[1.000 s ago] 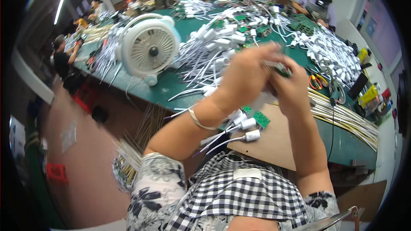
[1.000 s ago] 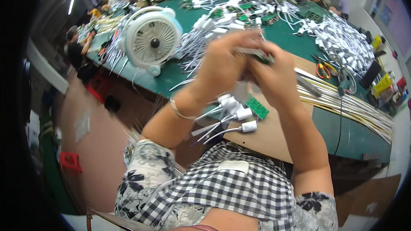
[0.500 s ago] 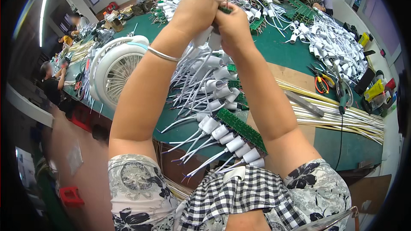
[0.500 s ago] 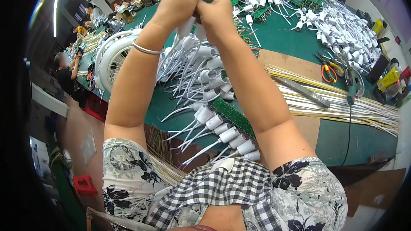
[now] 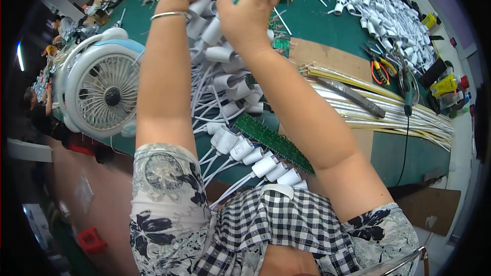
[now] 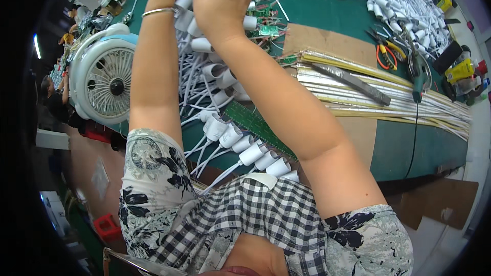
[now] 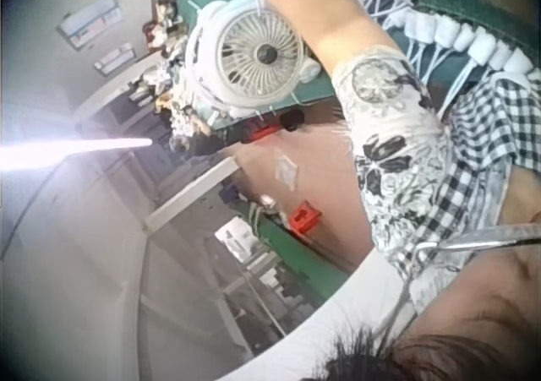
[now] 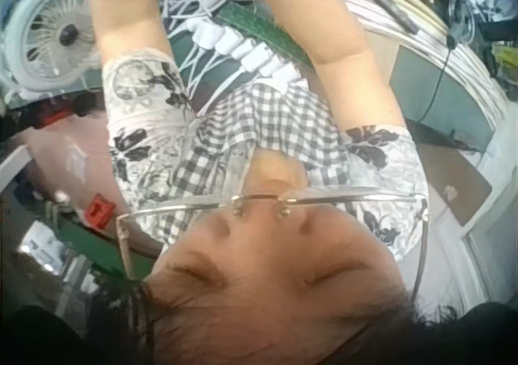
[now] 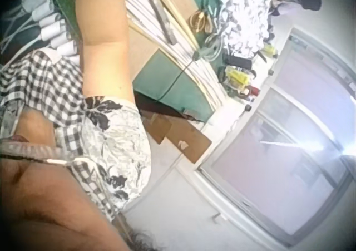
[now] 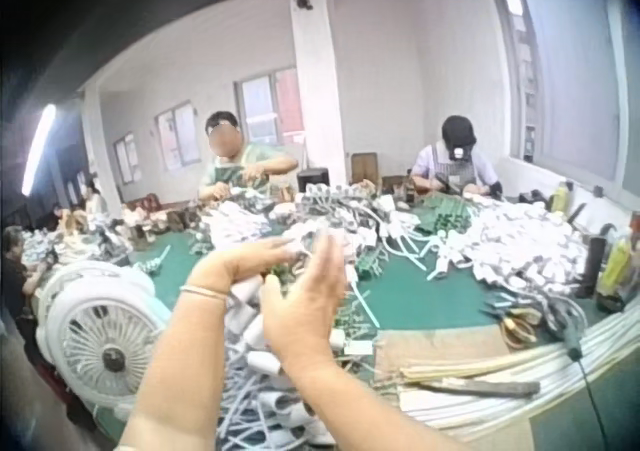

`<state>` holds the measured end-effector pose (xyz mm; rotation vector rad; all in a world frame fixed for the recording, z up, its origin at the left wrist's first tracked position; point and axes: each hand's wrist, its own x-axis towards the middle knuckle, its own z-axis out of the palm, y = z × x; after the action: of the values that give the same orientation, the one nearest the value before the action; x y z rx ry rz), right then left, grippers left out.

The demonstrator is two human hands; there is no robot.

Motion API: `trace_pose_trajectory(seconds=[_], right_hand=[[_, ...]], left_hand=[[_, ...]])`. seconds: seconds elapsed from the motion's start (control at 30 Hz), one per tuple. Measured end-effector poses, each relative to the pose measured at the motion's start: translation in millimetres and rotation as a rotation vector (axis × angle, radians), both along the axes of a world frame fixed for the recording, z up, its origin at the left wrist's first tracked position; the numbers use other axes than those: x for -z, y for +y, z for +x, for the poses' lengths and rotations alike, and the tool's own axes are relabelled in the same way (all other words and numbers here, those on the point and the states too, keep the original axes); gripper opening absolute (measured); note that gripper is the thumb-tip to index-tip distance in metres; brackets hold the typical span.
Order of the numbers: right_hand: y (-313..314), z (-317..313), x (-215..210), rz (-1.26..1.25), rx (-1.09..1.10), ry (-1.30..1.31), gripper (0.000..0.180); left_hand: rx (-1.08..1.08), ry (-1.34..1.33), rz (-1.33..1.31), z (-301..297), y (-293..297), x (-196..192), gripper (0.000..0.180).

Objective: The person attaches socket components onto circuit boards by hand, sets them aside, and then aligns and organizes LED light strips on a board.

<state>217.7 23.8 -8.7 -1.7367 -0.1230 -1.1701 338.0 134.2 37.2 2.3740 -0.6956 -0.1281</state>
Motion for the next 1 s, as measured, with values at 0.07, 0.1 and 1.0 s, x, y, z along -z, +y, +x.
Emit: trace_pose_trajectory(seconds=[0.07, 0.1, 1.0], right_hand=[[7, -3, 8, -0.33, 0.039, 0.206, 0.071], [8, -1, 13, -0.333, 0.043, 0.213, 0.071], [-187, -223, 75, -0.666, -0.588, 0.944, 0.036]], left_hand=[[-0.013, -0.152, 0.052, 7, 10, -5, 0.059], [-0.018, -0.231, 0.074, 9, 12, -3, 0.053], [0.695, -0.038, -1.1, -403, -37, -57, 0.03]])
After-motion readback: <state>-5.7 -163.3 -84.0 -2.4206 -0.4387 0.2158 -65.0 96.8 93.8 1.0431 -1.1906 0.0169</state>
